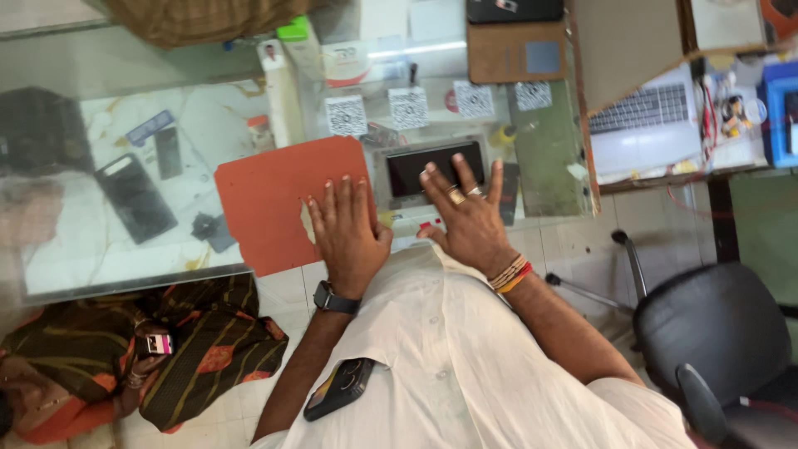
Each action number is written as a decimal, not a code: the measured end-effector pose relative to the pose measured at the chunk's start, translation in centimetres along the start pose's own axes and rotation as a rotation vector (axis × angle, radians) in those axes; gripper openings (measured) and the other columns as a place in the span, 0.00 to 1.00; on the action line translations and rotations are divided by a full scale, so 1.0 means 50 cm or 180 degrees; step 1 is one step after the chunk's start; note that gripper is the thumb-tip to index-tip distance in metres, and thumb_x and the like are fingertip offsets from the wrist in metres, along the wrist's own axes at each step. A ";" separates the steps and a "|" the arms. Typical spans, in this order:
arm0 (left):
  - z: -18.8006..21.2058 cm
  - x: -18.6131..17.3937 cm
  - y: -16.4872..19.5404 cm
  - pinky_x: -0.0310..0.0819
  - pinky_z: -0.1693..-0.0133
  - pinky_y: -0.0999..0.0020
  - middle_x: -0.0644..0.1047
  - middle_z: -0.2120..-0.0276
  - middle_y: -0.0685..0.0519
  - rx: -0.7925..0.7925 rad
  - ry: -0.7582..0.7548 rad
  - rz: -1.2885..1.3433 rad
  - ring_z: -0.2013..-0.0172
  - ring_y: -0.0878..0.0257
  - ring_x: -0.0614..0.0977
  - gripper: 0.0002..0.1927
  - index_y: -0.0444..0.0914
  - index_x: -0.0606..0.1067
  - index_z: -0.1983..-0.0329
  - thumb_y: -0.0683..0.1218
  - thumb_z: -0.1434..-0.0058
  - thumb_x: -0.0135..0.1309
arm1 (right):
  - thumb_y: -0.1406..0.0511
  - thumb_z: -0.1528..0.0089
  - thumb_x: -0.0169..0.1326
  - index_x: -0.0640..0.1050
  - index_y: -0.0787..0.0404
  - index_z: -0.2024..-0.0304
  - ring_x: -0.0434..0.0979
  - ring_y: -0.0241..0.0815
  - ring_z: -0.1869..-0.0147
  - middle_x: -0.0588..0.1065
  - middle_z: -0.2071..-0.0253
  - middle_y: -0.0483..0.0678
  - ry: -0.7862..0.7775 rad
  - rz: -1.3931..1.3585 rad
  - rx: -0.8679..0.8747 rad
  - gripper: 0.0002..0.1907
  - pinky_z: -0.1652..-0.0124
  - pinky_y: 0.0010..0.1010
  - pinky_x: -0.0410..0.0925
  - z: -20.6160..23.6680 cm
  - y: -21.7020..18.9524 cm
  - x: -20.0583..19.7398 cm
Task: The person holds a smartphone on a red mat at a glass counter, peels the backing from a small adhesive sheet, and aligns and presses it onto the phone's screen. They then press and smooth the phone's surface with their fingers and reposition the phone on the counter.
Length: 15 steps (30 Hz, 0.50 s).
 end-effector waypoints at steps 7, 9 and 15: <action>0.019 0.003 -0.019 0.50 0.28 0.35 0.72 0.36 0.42 0.0031 0.0491 -0.0247 0.32 0.44 0.68 0.26 0.32 0.76 0.41 0.42 0.44 0.54 | 0.37 0.37 0.45 0.68 0.58 0.29 0.53 0.57 0.20 0.63 0.25 0.44 0.0038 0.0138 -0.0237 0.45 0.31 0.75 0.30 -0.069 -0.005 -0.015; 0.022 0.002 -0.026 0.51 0.29 0.36 0.74 0.37 0.43 0.0029 0.0602 -0.0266 0.32 0.45 0.70 0.23 0.32 0.78 0.43 0.42 0.43 0.53 | 0.36 0.37 0.45 0.68 0.58 0.28 0.52 0.57 0.19 0.63 0.25 0.44 0.0065 0.0126 -0.0345 0.45 0.31 0.75 0.29 -0.082 -0.010 -0.010; 0.022 -0.029 -0.050 0.51 0.31 0.35 0.76 0.40 0.42 0.0170 0.0474 -0.0179 0.35 0.44 0.70 0.24 0.31 0.79 0.46 0.50 0.42 0.59 | 0.35 0.38 0.43 0.67 0.57 0.28 0.52 0.56 0.20 0.63 0.25 0.44 -0.0155 -0.0006 -0.0690 0.46 0.31 0.75 0.29 -0.069 -0.036 0.003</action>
Point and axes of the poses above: each hand's wrist, its own z-axis away from the middle knuckle, its own x-axis out of the palm, y = z × x, the point moved 1 cm from there along -z, towards the middle knuckle
